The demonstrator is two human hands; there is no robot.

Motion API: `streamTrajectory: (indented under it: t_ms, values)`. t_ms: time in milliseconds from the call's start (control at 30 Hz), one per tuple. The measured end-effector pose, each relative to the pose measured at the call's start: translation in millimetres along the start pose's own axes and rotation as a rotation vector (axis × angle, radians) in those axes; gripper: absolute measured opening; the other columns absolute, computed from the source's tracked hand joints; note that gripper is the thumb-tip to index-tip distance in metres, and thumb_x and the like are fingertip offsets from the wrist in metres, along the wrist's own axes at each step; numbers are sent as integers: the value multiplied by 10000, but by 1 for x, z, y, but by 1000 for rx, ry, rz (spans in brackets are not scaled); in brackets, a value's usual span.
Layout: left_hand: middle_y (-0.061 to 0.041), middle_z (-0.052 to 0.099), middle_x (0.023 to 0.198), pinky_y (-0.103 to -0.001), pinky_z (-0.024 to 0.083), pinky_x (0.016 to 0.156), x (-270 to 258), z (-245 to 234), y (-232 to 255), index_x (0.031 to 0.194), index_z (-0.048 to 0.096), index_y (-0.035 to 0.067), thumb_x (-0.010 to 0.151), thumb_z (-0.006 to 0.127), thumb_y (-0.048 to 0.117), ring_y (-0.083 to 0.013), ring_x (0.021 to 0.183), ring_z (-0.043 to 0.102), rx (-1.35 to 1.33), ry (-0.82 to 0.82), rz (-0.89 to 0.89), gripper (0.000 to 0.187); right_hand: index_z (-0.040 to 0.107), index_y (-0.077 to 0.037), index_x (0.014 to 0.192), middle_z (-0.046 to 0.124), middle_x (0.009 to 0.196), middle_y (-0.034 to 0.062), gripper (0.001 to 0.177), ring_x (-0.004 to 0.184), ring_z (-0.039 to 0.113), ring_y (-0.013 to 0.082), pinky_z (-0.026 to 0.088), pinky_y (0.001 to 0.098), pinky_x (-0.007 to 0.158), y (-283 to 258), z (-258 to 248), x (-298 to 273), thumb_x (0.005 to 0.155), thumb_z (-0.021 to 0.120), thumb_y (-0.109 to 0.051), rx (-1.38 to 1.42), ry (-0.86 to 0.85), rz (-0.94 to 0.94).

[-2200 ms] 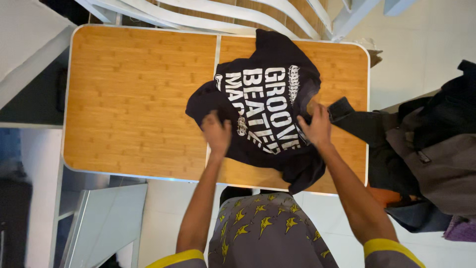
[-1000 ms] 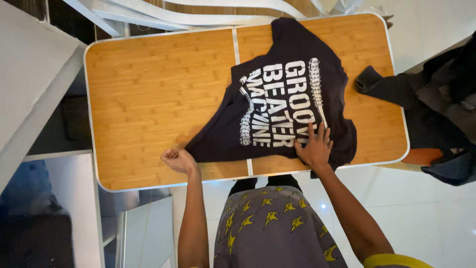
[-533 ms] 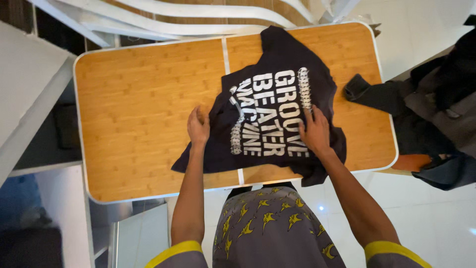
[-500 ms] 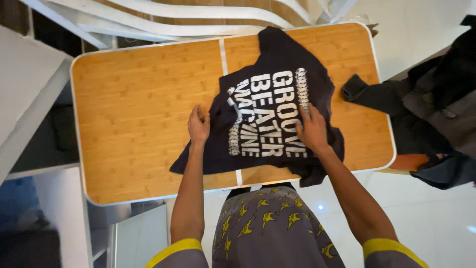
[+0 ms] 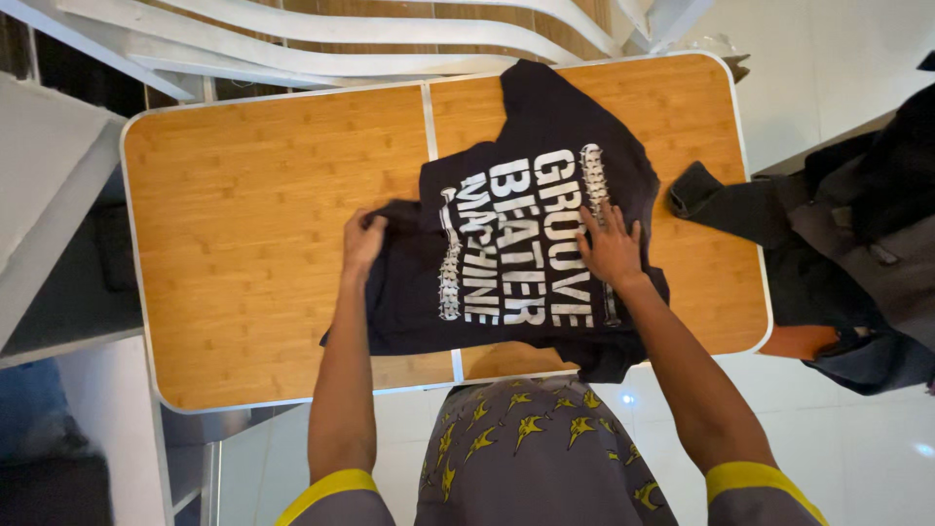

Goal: The person folds two t-shirts by hand on a small table, smoothing the fabric and folding the sleeves and body into a compact rectangle.

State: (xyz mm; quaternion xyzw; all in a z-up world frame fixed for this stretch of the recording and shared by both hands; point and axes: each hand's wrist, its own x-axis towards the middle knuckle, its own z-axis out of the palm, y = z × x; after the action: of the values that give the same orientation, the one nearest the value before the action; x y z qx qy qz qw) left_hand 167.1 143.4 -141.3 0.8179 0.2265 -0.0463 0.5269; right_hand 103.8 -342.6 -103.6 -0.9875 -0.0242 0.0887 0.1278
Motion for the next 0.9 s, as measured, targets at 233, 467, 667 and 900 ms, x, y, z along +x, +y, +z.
streamTrajectory:
  t_ms: [233, 467, 667, 900]
  values:
    - [-91, 628, 1051, -341, 519, 943, 26, -62, -24, 1045, 554, 72, 856, 624, -20, -220, 1009, 603, -864, 348, 142, 222, 505, -236, 1509, 375, 1617, 189, 570, 1458, 356, 437, 248, 704, 1127, 10, -2, 5, 982, 513, -452, -21, 19, 66]
    - [-165, 662, 1156, -426, 503, 998, 1, -65, 16, 1164, 592, 23, 880, 586, -27, -318, 1093, 624, 54, 564, 417, 289, 595, -56, 1402, 520, 1501, 227, 460, 1401, 501, 416, 374, 588, 1178, -6, -18, 17, 1045, 584, -344, 46, 211, 31]
    - [-200, 624, 1365, -479, 455, 1116, -3, -19, 84, 1320, 625, 41, 922, 553, -12, -413, 1294, 565, 437, 89, 610, 408, 526, -91, 1479, 446, 1557, 230, 514, 1443, 445, 434, 354, 591, 1162, -26, -24, 71, 1015, 579, -306, 59, 219, -194]
    - [-86, 270, 1674, -698, 323, 1119, 22, 23, 89, 1569, 378, 303, 1044, 389, 451, -417, 1527, 230, 913, -211, 294, 545, 395, -309, 1566, 286, 1644, 167, 600, 1378, 359, 557, 279, 657, 1109, -45, -23, 129, 998, 510, -466, -142, -78, -165]
